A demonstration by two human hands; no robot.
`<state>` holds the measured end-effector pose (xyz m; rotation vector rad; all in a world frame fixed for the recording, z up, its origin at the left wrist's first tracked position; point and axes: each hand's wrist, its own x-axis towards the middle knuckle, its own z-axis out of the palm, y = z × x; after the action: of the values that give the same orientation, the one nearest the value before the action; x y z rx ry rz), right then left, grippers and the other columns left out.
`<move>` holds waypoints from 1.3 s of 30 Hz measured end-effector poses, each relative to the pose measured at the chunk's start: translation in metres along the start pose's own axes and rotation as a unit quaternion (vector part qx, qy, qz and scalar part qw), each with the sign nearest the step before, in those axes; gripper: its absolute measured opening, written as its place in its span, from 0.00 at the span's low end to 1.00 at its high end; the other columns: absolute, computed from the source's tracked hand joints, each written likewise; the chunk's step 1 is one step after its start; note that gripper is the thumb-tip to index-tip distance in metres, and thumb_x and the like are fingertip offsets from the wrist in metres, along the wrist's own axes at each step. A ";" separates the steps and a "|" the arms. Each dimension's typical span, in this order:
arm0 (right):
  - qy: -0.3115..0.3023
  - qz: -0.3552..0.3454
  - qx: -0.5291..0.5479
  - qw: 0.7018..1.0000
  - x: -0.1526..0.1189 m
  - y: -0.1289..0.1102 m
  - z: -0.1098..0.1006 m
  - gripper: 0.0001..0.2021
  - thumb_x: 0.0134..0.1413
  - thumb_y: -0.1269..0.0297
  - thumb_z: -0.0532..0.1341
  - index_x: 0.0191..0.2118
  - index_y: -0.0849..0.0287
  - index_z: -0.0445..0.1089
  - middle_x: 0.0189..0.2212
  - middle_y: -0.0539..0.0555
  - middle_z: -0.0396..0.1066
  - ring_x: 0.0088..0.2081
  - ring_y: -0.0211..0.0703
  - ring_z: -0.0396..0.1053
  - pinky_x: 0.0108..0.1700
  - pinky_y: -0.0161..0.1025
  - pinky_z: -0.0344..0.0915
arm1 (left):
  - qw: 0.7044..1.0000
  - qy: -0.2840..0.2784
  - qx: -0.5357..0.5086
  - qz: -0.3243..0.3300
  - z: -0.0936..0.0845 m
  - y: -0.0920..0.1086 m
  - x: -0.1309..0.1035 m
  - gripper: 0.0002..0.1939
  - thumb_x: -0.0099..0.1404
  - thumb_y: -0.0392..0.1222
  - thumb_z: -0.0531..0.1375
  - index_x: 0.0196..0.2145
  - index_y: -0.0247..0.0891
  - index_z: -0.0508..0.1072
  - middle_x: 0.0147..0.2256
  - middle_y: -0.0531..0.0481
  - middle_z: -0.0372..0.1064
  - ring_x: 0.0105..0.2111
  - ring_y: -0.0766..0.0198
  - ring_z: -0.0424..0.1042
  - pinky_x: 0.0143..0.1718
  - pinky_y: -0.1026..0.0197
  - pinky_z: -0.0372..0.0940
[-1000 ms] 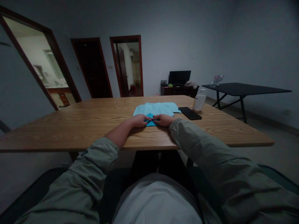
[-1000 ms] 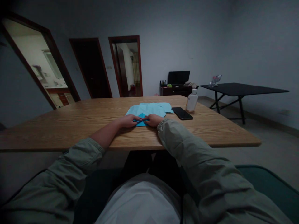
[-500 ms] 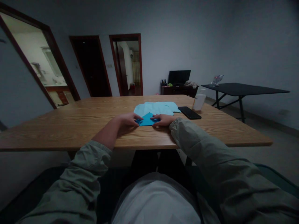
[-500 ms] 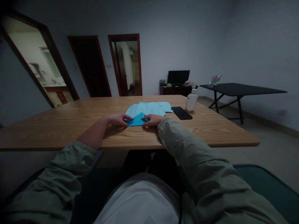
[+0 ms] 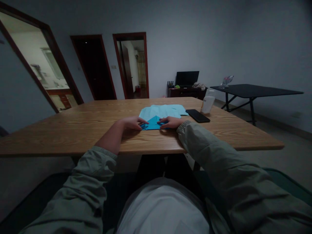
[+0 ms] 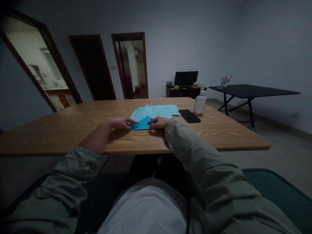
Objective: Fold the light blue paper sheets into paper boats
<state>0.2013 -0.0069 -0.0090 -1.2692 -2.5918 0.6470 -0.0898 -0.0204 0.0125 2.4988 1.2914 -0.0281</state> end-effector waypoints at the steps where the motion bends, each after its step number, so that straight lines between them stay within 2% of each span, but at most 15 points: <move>1: 0.000 -0.002 0.001 1.000 0.000 0.001 0.000 0.33 0.46 0.45 0.64 0.58 0.52 0.68 0.64 0.51 0.55 0.64 0.54 0.54 0.65 0.41 0.47 | 1.000 0.001 0.003 0.001 0.000 -0.002 0.000 0.33 0.54 0.42 0.61 0.59 0.48 0.67 0.52 0.55 0.70 0.44 0.64 0.70 0.44 0.69 0.61; 7: 0.000 -0.005 0.010 1.000 0.001 0.004 0.001 0.31 0.48 0.45 0.63 0.57 0.51 0.68 0.63 0.50 0.56 0.64 0.54 0.55 0.65 0.42 0.47 | 0.999 -0.008 -0.010 0.030 0.000 -0.006 0.004 0.27 0.54 0.42 0.60 0.53 0.46 0.73 0.58 0.53 0.65 0.51 0.63 0.67 0.50 0.69 0.58; 12: 0.006 -0.006 0.013 1.000 0.001 0.004 0.001 0.30 0.48 0.46 0.63 0.57 0.52 0.69 0.63 0.51 0.56 0.63 0.55 0.55 0.65 0.43 0.47 | 1.000 0.018 0.004 -0.013 0.001 -0.001 0.001 0.29 0.56 0.43 0.60 0.57 0.46 0.69 0.53 0.53 0.71 0.45 0.63 0.70 0.46 0.68 0.60; 16: 0.013 -0.005 0.002 1.000 0.000 0.003 0.001 0.30 0.49 0.48 0.63 0.57 0.55 0.69 0.62 0.53 0.58 0.62 0.56 0.57 0.64 0.43 0.50 | 0.999 0.035 -0.002 -0.001 0.003 0.003 0.001 0.29 0.56 0.42 0.61 0.57 0.43 0.69 0.52 0.52 0.71 0.45 0.64 0.70 0.46 0.68 0.60; 19: 0.030 -0.006 0.004 1.000 -0.002 0.000 0.002 0.35 0.49 0.50 0.63 0.63 0.55 0.61 0.62 0.55 0.60 0.60 0.54 0.61 0.62 0.44 0.54 | 0.999 0.043 -0.016 0.004 0.004 0.003 0.002 0.27 0.57 0.42 0.60 0.55 0.41 0.71 0.51 0.51 0.72 0.44 0.64 0.71 0.45 0.68 0.61; 22: 0.047 -0.008 -0.009 0.999 -0.004 -0.007 0.005 0.40 0.49 0.51 0.64 0.67 0.51 0.52 0.61 0.54 0.61 0.59 0.52 0.63 0.60 0.44 0.56 | 0.998 0.051 -0.023 0.005 0.005 0.003 0.003 0.25 0.58 0.43 0.60 0.54 0.42 0.72 0.50 0.52 0.73 0.44 0.63 0.71 0.45 0.67 0.61; 28: 0.032 -0.023 -0.095 0.995 -0.005 -0.019 0.011 0.32 0.51 0.44 0.60 0.60 0.50 0.65 0.63 0.53 0.57 0.62 0.56 0.57 0.63 0.45 0.51 | 0.997 0.064 -0.029 -0.006 0.003 0.004 0.001 0.23 0.57 0.43 0.60 0.52 0.42 0.74 0.48 0.51 0.74 0.44 0.62 0.71 0.45 0.66 0.61; 34: 0.028 -0.017 -0.087 0.996 -0.004 -0.019 0.010 0.33 0.50 0.43 0.61 0.61 0.49 0.64 0.64 0.52 0.56 0.64 0.55 0.53 0.64 0.46 0.49 | 0.998 0.057 -0.002 -0.037 0.001 0.001 -0.002 0.25 0.55 0.40 0.60 0.52 0.45 0.74 0.45 0.53 0.75 0.39 0.64 0.70 0.39 0.68 0.61; 39: 0.020 -0.011 -0.080 0.997 -0.001 -0.015 0.011 0.34 0.49 0.42 0.61 0.61 0.48 0.63 0.65 0.51 0.54 0.64 0.56 0.53 0.65 0.46 0.48 | 0.997 0.060 0.006 -0.053 0.003 0.002 0.000 0.24 0.56 0.43 0.60 0.52 0.46 0.74 0.40 0.52 0.76 0.34 0.65 0.70 0.35 0.68 0.60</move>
<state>0.1881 -0.0191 -0.0117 -1.2820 -2.6658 0.4141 -0.0876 -0.0230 0.0102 2.4726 1.4745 0.0913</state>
